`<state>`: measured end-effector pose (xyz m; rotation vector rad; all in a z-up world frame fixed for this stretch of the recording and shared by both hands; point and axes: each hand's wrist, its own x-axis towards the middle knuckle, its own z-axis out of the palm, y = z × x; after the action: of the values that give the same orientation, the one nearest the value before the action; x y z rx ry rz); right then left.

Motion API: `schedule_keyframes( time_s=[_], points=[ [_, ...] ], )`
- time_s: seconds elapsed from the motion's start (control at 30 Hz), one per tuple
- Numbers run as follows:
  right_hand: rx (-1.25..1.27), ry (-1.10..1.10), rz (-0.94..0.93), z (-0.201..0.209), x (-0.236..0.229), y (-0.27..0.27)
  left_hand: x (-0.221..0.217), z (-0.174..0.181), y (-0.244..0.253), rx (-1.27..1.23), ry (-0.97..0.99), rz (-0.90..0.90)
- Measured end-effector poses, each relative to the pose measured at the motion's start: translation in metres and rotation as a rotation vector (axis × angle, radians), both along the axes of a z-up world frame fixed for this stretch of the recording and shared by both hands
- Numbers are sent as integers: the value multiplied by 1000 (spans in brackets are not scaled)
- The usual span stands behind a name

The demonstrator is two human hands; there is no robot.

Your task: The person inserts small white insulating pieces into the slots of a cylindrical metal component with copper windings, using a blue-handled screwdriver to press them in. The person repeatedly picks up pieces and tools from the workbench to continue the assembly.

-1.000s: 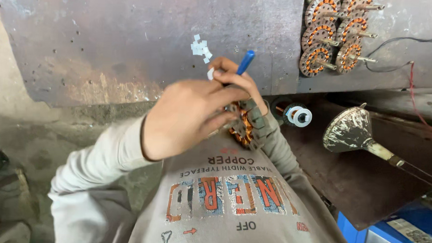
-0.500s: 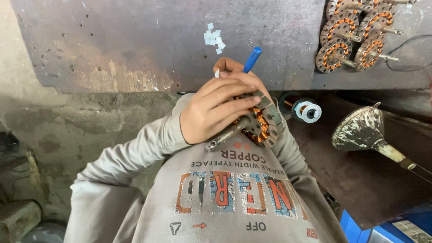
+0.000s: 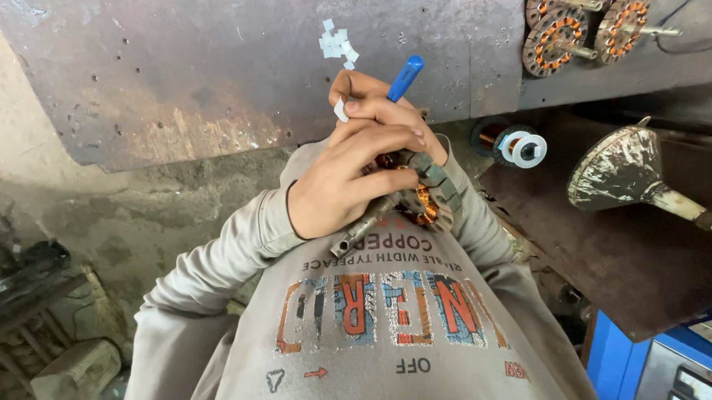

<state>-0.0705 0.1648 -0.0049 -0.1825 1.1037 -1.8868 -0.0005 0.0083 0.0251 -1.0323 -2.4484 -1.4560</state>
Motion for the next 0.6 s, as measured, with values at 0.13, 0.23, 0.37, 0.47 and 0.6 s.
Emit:
schedule_keyframes(
  time_s=[0.13,0.23,0.37,0.47,0.6],
  points=[
    [-40,-29,-30,-11,11,2,1,-6,1,68,16,-10],
    [-88,-31,-45,-17,8,-3,-2,-2,0,95,1,-6],
    [-148,-98,-108,-28,8,-5,-4,2,-10,77,-55,-79],
    [-143,-152,-223,-41,11,-5,-9,-5,-10,52,-123,-90],
    [132,-141,-419,-63,8,-2,-8,-14,-7,119,-204,-20]
  ],
)
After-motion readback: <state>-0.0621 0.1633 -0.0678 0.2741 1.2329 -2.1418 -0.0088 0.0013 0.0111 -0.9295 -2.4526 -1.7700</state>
